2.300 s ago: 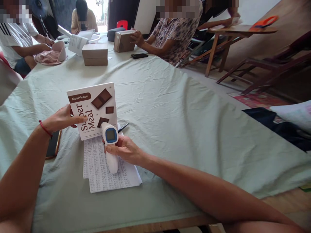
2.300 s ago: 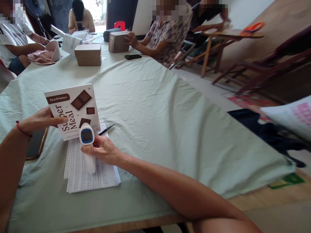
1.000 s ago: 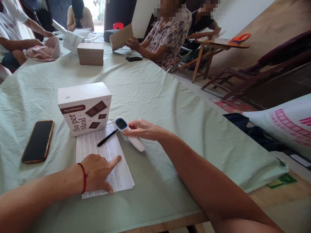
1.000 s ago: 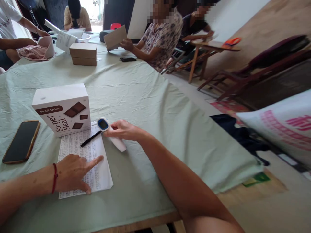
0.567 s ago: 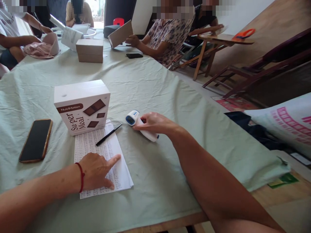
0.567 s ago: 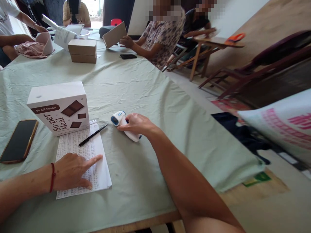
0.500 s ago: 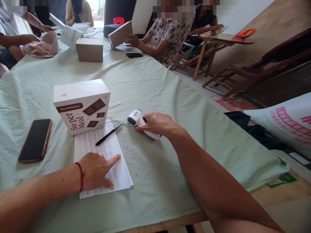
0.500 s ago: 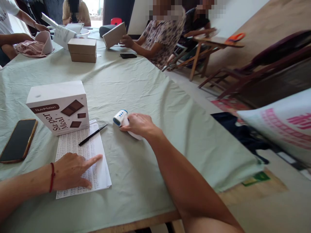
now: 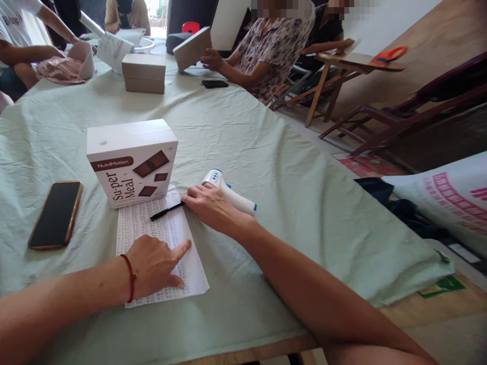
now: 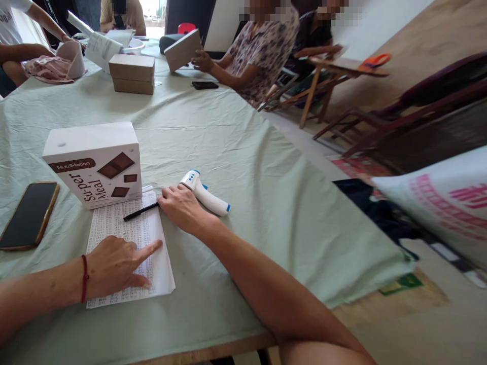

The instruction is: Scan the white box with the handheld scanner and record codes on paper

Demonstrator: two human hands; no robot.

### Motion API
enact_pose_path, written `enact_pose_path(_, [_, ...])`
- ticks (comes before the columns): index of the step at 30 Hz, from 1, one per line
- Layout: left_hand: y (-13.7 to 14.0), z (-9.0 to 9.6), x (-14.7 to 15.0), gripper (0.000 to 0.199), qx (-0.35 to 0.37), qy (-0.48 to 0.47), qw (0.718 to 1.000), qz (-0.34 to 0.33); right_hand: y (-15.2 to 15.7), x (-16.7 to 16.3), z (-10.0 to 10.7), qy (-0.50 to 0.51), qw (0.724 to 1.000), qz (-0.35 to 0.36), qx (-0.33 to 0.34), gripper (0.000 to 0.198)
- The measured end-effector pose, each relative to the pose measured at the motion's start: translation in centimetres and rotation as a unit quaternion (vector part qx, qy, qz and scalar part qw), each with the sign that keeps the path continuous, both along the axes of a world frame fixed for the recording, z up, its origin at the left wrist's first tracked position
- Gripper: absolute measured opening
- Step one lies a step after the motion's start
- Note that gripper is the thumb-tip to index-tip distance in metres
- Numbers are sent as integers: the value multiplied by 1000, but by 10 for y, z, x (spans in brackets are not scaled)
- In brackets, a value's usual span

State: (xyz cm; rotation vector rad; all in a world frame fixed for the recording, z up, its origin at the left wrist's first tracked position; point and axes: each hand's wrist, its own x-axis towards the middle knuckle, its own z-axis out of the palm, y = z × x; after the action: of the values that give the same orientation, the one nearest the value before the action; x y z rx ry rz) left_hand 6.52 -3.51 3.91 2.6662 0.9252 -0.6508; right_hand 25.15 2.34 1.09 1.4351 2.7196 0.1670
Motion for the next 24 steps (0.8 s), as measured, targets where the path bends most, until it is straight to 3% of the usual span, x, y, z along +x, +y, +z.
enact_pose_path(4, [-1, -10, 1, 43, 65, -75, 995, -21, 6, 24, 2, 58, 998, 16, 1, 15])
enact_pose_path(7, [2, -19, 1, 27, 114, -160, 979, -53, 6, 32, 1, 245, 967, -43, 59, 10])
enact_pose_path(8, [4, -21, 1, 28, 119, -184, 974, -57, 5, 31, -1, 335, 937, -70, 72, 8])
enact_pose_path(10, [6, -27, 0, 41, 113, -217, 968, -49, 5, 23, -7, 522, 841, -131, 56, 10])
enact_pose_path(12, [8, -32, -1, 65, 97, -225, 969, -23, 5, 10, -15, 661, 727, -181, -39, 15])
enact_pose_path(14, [10, -37, -3, 85, 86, -223, 971, 5, 5, -2, -22, 710, 661, -202, -135, 22])
enact_pose_path(16, [12, -42, -4, 96, 81, -225, 971, 20, 4, -11, -28, 702, 655, -225, -167, 25])
enact_pose_path(20, [19, -46, -6, 103, 74, -244, 967, 15, 3, -17, -35, 641, 716, -258, -102, 17])
enact_pose_path(24, [23, -48, -6, 102, 75, -265, 961, 12, 4, -17, -39, 590, 768, -237, -80, 13])
